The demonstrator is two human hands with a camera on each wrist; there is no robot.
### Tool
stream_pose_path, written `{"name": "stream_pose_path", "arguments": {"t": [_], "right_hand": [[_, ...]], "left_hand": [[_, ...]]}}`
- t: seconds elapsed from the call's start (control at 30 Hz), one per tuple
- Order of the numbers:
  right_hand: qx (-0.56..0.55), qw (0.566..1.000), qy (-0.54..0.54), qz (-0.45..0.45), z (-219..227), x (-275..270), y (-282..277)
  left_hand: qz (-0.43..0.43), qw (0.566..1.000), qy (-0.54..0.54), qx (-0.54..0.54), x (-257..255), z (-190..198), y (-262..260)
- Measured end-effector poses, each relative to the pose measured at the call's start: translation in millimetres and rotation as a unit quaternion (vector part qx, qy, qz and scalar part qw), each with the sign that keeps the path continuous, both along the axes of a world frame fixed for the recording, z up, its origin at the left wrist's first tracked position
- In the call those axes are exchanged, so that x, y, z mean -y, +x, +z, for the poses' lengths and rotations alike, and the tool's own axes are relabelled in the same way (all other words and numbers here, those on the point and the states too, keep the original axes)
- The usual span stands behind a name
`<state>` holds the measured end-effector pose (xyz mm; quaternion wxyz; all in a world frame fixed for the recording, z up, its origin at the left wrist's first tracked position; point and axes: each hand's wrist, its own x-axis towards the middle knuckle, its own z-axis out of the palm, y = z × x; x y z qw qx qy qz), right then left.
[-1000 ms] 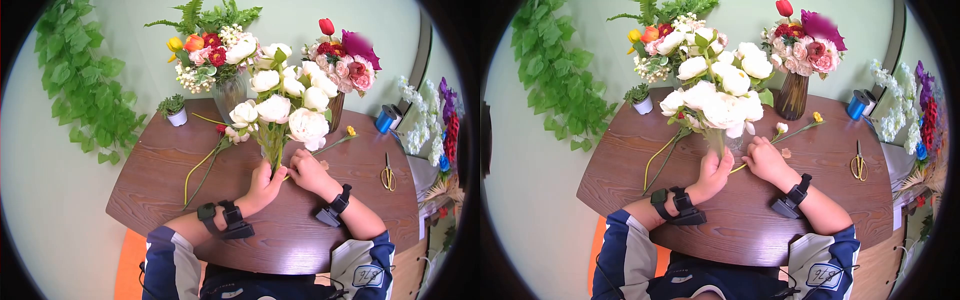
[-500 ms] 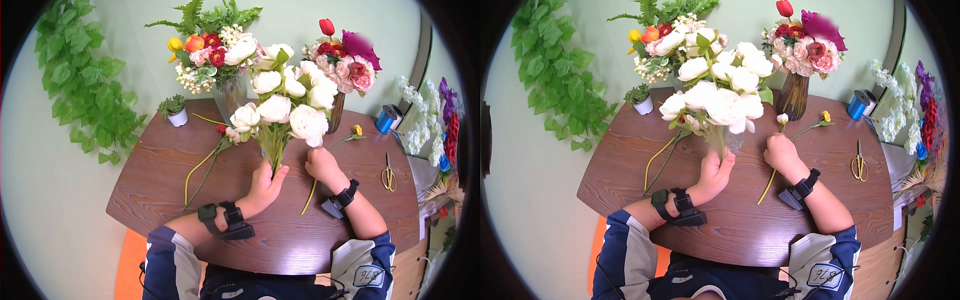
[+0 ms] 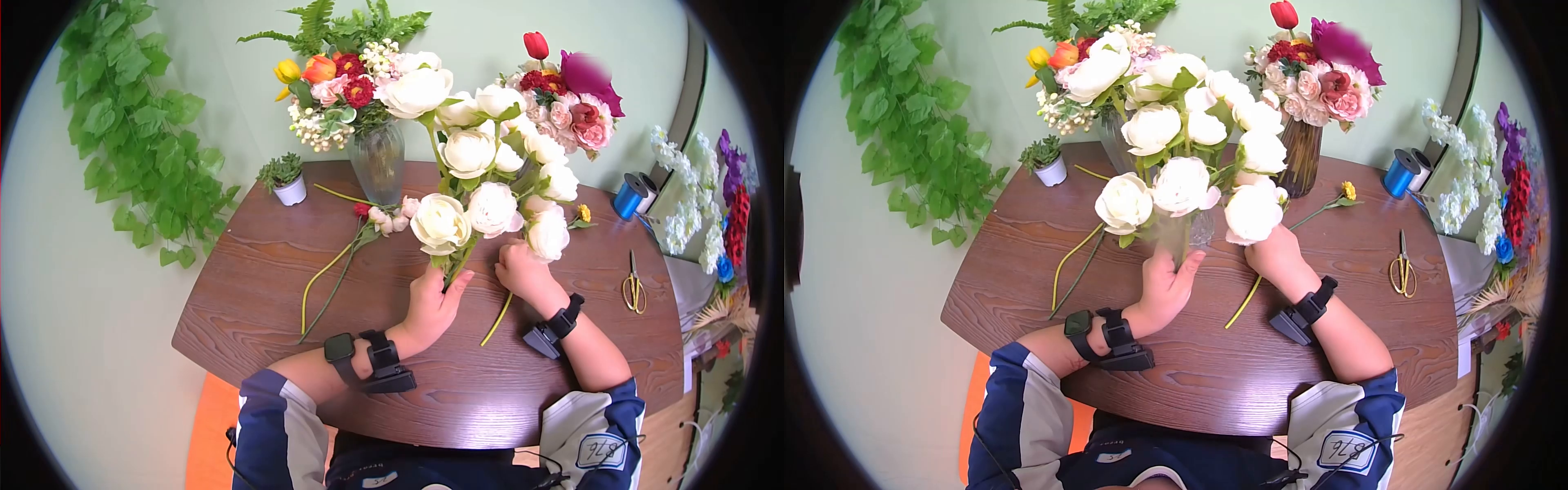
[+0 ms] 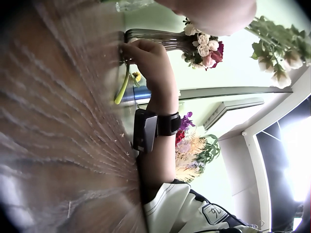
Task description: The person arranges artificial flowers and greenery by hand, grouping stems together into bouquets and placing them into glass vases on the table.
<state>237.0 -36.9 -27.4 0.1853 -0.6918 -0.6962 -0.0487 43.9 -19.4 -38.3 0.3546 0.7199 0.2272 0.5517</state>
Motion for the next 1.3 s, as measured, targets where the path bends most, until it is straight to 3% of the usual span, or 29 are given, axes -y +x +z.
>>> {"name": "stream_pose_path", "arguments": {"t": [0.37, 0.57, 0.67, 0.8, 1.1, 1.2, 1.3], "right_hand": [[0.067, 0.996, 0.044, 0.032, -1.3, 2.6, -7.7], [-0.038, 0.972, 0.216, 0.085, 27.9, 17.4, -40.8], [-0.019, 0.915, 0.354, 0.195, 54.6, 43.7, -58.8], [-0.026, 0.886, 0.383, 0.259, 73.2, 65.5, -74.6], [-0.072, 0.881, 0.403, 0.237, 69.7, 61.0, -64.6], [0.006, 0.880, 0.394, 0.266, 80.4, 70.8, -64.3], [0.002, 0.881, 0.383, 0.277, 89.1, 74.2, -70.5]], "left_hand": [[-0.006, 1.000, -0.002, -0.006, 0.1, 0.7, 0.5], [0.005, 1.000, 0.021, 0.006, 0.4, 1.8, 2.2], [-0.001, 1.000, 0.020, 0.011, -0.1, 1.3, 2.6], [0.004, 1.000, 0.006, -0.020, -0.4, -0.8, 1.3], [0.006, 1.000, 0.026, -0.008, 0.5, -0.7, 2.0], [-0.009, 1.000, 0.020, -0.008, 0.1, 0.4, 2.2], [-0.019, 0.999, 0.028, -0.031, 0.6, 0.8, -0.5]]}}
